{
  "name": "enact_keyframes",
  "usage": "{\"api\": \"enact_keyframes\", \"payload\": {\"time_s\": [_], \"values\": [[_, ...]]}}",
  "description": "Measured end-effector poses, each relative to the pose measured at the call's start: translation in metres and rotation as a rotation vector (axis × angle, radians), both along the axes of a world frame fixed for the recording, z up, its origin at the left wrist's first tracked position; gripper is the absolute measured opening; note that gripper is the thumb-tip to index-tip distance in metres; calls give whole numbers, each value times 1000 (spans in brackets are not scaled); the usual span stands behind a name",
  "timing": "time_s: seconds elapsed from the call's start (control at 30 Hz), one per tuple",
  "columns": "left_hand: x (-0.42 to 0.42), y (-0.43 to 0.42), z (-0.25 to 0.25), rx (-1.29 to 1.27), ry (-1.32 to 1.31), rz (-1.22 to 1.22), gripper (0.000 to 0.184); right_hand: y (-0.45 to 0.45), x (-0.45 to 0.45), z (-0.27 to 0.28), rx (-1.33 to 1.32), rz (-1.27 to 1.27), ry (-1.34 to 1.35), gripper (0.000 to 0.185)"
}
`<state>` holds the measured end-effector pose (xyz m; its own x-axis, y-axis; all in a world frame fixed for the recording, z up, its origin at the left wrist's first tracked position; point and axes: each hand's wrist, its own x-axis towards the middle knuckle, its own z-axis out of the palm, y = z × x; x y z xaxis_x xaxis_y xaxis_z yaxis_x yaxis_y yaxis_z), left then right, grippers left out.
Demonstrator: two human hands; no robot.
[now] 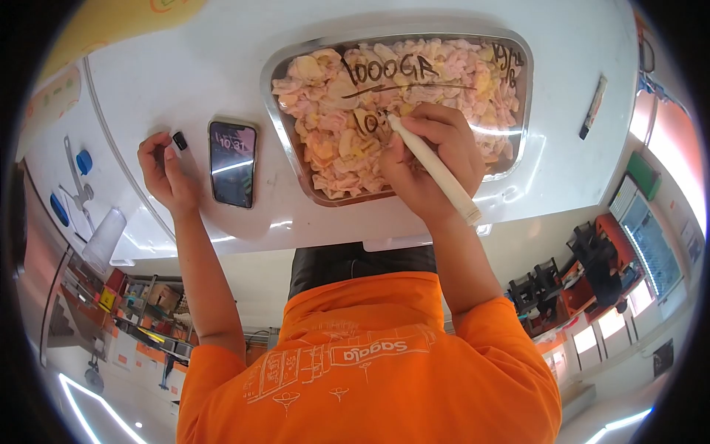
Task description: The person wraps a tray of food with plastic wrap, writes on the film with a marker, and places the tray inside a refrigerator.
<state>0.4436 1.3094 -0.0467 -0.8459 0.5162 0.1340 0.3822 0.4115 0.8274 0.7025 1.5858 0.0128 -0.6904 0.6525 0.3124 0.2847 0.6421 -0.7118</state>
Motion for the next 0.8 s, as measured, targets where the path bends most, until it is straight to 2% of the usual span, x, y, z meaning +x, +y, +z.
{"api": "enact_keyframes", "payload": {"time_s": [0.3, 0.4, 0.5, 0.6, 0.8], "values": [[0, 1, 0, 7, -1, -6, 21, -1, 11, 0, -61, -58, 22, 23], [0, 0, 0, 16, -7, -5, 20, -1, 13, 0, -36, -7, -5, 23], [0, 1, 0, 12, -1, -2, 20, -2, 15, -6, -111, -124, 70, 23], [-1, 0, -1, 1, 9, -3, 20, 3, 11, -2, -18, -95, 1, 23], [-2, 0, -1, -4, 24, -12, 20, 2, 17, -10, -54, -134, 44, 22]]}}
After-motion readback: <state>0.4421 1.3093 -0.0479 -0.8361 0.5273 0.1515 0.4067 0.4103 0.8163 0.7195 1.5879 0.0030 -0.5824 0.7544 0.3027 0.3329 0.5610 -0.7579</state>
